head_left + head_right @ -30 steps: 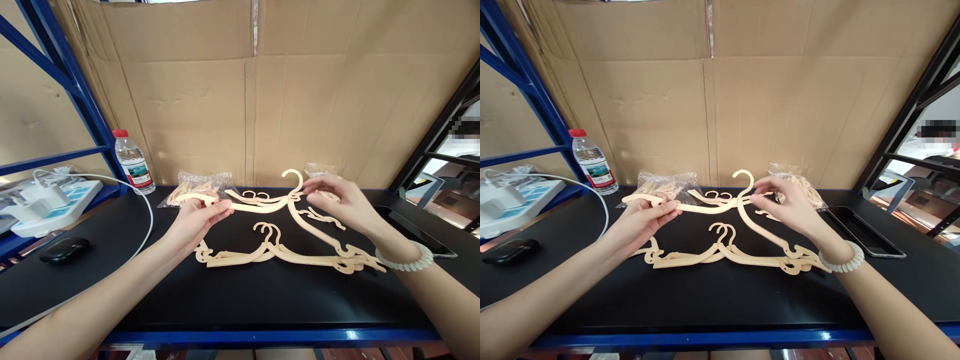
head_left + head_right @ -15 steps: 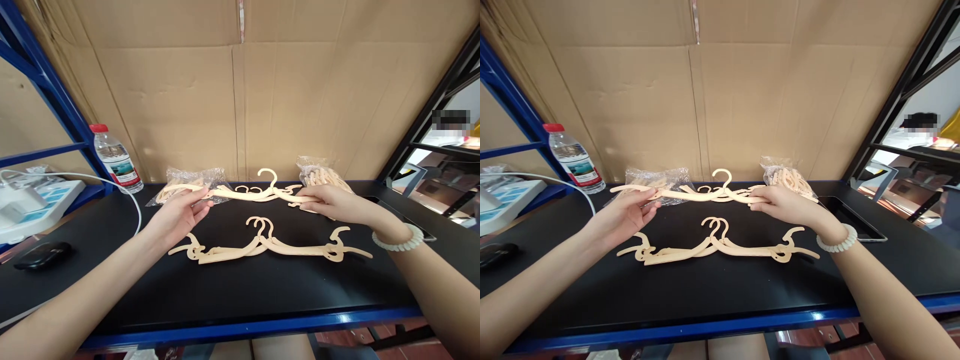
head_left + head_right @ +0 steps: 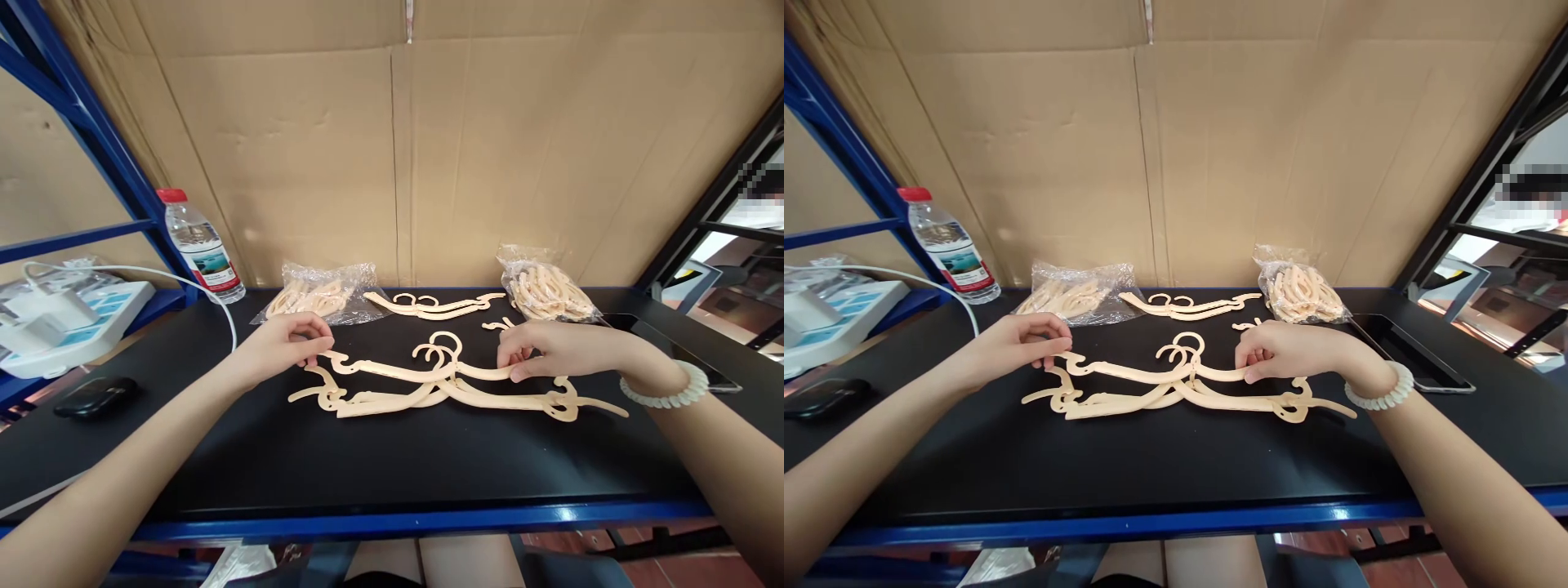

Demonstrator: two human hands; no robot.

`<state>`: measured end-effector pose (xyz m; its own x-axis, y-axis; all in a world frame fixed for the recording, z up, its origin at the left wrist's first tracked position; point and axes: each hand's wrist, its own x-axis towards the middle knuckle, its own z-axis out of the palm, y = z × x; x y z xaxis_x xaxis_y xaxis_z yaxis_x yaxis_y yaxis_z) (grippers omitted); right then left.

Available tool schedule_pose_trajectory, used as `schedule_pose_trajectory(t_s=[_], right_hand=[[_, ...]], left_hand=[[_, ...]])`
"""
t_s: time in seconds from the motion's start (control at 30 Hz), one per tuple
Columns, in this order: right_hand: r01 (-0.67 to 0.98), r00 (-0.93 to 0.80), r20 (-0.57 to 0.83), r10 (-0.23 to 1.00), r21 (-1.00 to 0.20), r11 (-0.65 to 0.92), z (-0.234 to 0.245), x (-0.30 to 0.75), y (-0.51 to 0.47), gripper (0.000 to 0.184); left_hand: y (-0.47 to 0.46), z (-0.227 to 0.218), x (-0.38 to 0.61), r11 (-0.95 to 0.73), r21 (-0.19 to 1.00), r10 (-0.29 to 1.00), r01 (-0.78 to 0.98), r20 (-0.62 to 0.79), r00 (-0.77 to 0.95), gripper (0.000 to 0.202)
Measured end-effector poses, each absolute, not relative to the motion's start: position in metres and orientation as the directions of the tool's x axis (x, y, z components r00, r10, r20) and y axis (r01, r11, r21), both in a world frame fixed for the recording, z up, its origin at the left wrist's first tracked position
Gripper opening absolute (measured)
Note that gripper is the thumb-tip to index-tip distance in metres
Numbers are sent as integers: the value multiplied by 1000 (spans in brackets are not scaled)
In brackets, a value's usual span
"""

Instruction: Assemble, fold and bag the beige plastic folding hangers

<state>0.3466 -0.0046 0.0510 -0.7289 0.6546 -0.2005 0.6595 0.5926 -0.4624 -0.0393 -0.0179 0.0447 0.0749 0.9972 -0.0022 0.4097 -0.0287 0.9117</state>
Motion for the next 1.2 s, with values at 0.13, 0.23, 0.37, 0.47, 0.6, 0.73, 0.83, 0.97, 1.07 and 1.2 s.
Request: schedule_pose_trajectory(t_s=[0.13,0.23,0.37,0.47,0.6,0.73,0.83,0.97,1.07,1.2], right_hand=[[686,-709,-278,648,-486,541,50,346,-5,17],[670,-723,-280,632,-510,540,49,349,-3,19],[674,-699,-207,684,-511,534,52,359,4,25],[728,-596,-64,801,-464,504,55,373,16,34],[817,-408,133,903,-388,426,55,391,33,37],[875,-355,129,926,-304,378,50,396,43,34],[887,-358,47,933,-296,355,46,395,46,31],[906,-334,-18,942,-282,316,41,395,50,26],[918,-317,-63,946,-272,289,37,394,51,25],[924,-324,-97,941,-244,293,31,388,51,23]], left_hand=[[-17,36,-39,-195,713,980,674,119,158,11],[-16,31,-43,-254,498,961,829,225,159,10],[-19,35,-44,-175,329,974,928,195,114,14],[-23,40,-41,-112,261,988,959,129,80,18],[-25,43,-36,-117,216,990,969,105,96,23],[-25,43,-27,-183,202,976,962,151,154,24],[-26,44,-16,-249,207,962,946,165,218,22],[-27,50,3,-341,203,937,918,159,313,20],[-24,53,16,-400,189,913,897,171,371,19],[-10,54,23,-461,196,885,866,171,432,17]])
